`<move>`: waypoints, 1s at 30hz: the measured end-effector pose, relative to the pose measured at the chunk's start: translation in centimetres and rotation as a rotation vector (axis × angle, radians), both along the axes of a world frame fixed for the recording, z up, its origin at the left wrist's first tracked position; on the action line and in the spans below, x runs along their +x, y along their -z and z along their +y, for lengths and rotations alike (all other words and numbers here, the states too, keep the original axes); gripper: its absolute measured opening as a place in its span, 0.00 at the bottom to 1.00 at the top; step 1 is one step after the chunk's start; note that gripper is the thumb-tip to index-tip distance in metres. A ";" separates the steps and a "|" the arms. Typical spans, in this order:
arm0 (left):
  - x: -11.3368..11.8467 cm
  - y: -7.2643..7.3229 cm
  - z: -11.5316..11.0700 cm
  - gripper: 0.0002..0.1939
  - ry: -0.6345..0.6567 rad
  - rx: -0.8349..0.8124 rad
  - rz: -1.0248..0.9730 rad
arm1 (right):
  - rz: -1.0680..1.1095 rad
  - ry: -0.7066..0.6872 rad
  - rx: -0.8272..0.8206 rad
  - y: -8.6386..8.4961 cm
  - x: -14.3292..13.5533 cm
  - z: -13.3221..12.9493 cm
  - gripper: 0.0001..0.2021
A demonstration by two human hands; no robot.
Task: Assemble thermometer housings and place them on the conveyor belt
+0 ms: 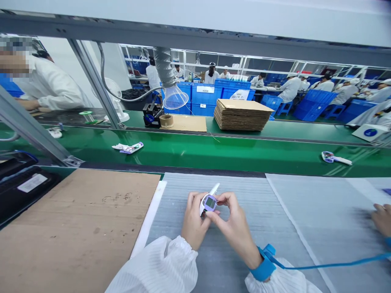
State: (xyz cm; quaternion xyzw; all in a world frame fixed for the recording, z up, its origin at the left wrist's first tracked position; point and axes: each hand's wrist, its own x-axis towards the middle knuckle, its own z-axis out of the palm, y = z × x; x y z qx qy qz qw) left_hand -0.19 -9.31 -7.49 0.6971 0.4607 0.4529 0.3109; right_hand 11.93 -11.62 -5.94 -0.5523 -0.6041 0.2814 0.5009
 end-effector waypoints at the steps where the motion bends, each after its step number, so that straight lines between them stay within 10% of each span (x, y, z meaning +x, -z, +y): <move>1: 0.0 0.0 0.0 0.15 0.002 0.002 0.005 | -0.004 0.001 0.000 0.0 0.0 0.0 0.14; 30: -0.2 0.2 -0.2 0.12 0.052 0.092 0.129 | -0.109 0.008 0.024 -0.5 -0.1 0.0 0.20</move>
